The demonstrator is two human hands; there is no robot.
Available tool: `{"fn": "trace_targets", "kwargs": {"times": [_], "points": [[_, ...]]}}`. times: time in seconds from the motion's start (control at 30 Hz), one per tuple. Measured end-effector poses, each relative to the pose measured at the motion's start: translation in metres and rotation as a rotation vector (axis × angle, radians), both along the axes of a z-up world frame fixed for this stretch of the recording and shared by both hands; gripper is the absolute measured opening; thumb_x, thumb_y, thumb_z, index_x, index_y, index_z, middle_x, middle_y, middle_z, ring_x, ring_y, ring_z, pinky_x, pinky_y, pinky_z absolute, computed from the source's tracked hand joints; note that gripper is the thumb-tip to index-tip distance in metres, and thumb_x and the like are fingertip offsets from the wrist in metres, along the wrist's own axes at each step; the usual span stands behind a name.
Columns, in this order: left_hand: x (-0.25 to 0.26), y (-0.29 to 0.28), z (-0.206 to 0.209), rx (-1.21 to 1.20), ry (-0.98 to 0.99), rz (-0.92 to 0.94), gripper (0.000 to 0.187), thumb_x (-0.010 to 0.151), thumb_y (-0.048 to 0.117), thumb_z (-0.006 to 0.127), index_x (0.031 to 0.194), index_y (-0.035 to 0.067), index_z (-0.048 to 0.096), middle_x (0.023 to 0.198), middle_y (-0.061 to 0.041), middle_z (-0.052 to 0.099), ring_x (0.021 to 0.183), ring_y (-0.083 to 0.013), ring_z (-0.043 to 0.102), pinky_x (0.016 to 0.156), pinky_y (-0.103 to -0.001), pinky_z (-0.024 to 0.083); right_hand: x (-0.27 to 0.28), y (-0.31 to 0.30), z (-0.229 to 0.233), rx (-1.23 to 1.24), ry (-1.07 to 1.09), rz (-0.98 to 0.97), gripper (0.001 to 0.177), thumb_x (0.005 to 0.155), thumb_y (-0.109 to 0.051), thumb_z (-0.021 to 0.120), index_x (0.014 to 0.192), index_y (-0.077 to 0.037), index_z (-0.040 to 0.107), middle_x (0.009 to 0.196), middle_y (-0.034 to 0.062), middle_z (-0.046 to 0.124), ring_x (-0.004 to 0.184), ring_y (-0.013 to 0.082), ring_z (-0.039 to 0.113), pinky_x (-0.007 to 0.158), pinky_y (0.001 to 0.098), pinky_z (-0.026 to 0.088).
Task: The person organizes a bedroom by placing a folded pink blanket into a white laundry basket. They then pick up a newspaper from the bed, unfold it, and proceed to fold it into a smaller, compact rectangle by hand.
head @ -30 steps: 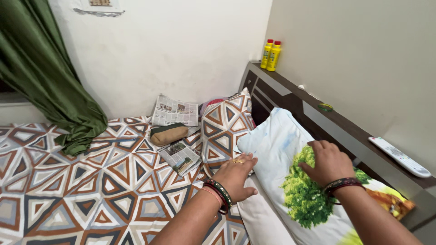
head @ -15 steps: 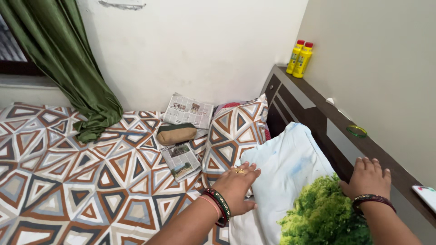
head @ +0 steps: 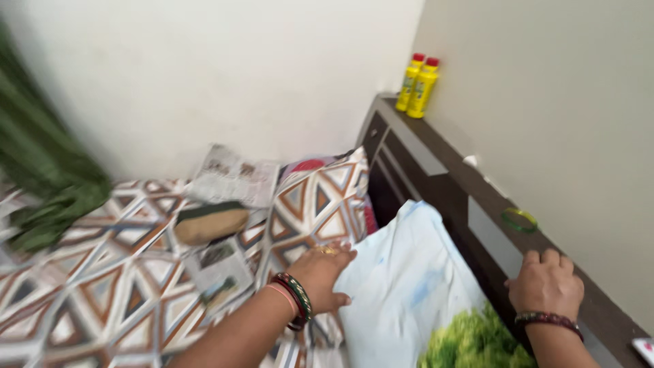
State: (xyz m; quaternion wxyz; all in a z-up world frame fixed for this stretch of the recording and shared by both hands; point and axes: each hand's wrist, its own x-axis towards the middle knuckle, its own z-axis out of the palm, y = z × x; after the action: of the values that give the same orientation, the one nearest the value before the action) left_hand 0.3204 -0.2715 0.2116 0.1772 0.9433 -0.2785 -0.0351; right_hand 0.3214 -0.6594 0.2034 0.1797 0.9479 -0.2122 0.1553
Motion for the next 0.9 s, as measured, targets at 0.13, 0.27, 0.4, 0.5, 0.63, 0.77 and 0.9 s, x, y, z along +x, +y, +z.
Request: {"fn": "trace_targets", "kwargs": {"times": [0.13,0.27,0.4,0.5,0.63,0.77,0.9], "points": [[0.100,-0.038,-0.017,-0.100,-0.048,-0.175,0.088,0.078,0.034,0.081,0.150,0.005,0.041,0.160,-0.019,0.037,0.152,-0.0313,0.029,0.124,-0.044,0.024,0.027,0.007,0.013,0.153,0.078,-0.220,0.062,0.072,-0.047,0.088,0.123,-0.017,0.068,0.128,0.0009,0.065,0.131,0.0206,0.060,0.100,0.0358,0.059],[0.202,-0.071,-0.029,-0.046,0.006,-0.291,0.086,0.080,0.032,0.080,0.151,0.007,0.039,0.163,-0.014,0.031,0.153,-0.0305,0.023,0.123,-0.046,0.020,0.065,-0.005,-0.003,0.086,0.312,-0.461,0.068,0.077,-0.062,0.081,0.128,-0.019,0.064,0.128,-0.0016,0.064,0.134,0.0159,0.059,0.108,0.0302,0.055],[0.288,-0.095,-0.032,0.031,0.000,-0.339,0.083,0.085,0.031,0.077,0.154,0.008,0.036,0.166,-0.012,0.026,0.155,-0.0276,0.020,0.124,-0.046,0.019,0.074,-0.009,-0.031,-0.008,0.338,-0.576,0.073,0.079,-0.065,0.077,0.137,-0.023,0.061,0.133,-0.0041,0.063,0.136,0.0137,0.058,0.114,0.0280,0.052],[0.330,-0.119,-0.022,0.064,-0.028,-0.360,0.084,0.087,0.032,0.076,0.155,0.009,0.033,0.167,-0.009,0.024,0.155,-0.0251,0.020,0.125,-0.045,0.019,0.089,-0.002,-0.032,-0.037,0.365,-0.632,0.082,0.069,-0.067,0.078,0.135,-0.022,0.060,0.132,-0.0022,0.061,0.134,0.0181,0.057,0.109,0.0295,0.051],[0.350,-0.163,-0.005,0.122,0.017,-0.373,0.089,0.088,0.034,0.075,0.159,0.012,0.025,0.169,-0.007,0.018,0.156,-0.0233,0.017,0.125,-0.046,0.020,0.089,0.015,-0.019,0.062,0.398,-0.671,0.071,0.077,-0.063,0.078,0.132,-0.021,0.063,0.131,-0.0023,0.062,0.128,0.0141,0.061,0.097,0.0260,0.061],[0.350,-0.207,0.014,0.165,0.025,-0.376,0.098,0.088,0.031,0.076,0.162,0.016,0.014,0.171,-0.005,0.010,0.157,-0.0226,0.013,0.125,-0.046,0.018,0.077,0.029,-0.008,0.030,0.215,-0.540,0.063,0.073,-0.058,0.081,0.118,-0.018,0.065,0.120,-0.0030,0.064,0.116,0.0136,0.066,0.088,0.0270,0.063],[0.349,-0.228,0.015,0.211,0.025,-0.329,0.097,0.088,0.031,0.076,0.161,0.022,0.013,0.170,-0.001,0.008,0.156,-0.0194,0.013,0.126,-0.046,0.016,0.077,0.036,0.000,0.061,0.085,-0.462,0.057,0.065,-0.050,0.086,0.105,-0.015,0.066,0.110,-0.0010,0.064,0.110,0.0177,0.066,0.077,0.0322,0.063]]}}
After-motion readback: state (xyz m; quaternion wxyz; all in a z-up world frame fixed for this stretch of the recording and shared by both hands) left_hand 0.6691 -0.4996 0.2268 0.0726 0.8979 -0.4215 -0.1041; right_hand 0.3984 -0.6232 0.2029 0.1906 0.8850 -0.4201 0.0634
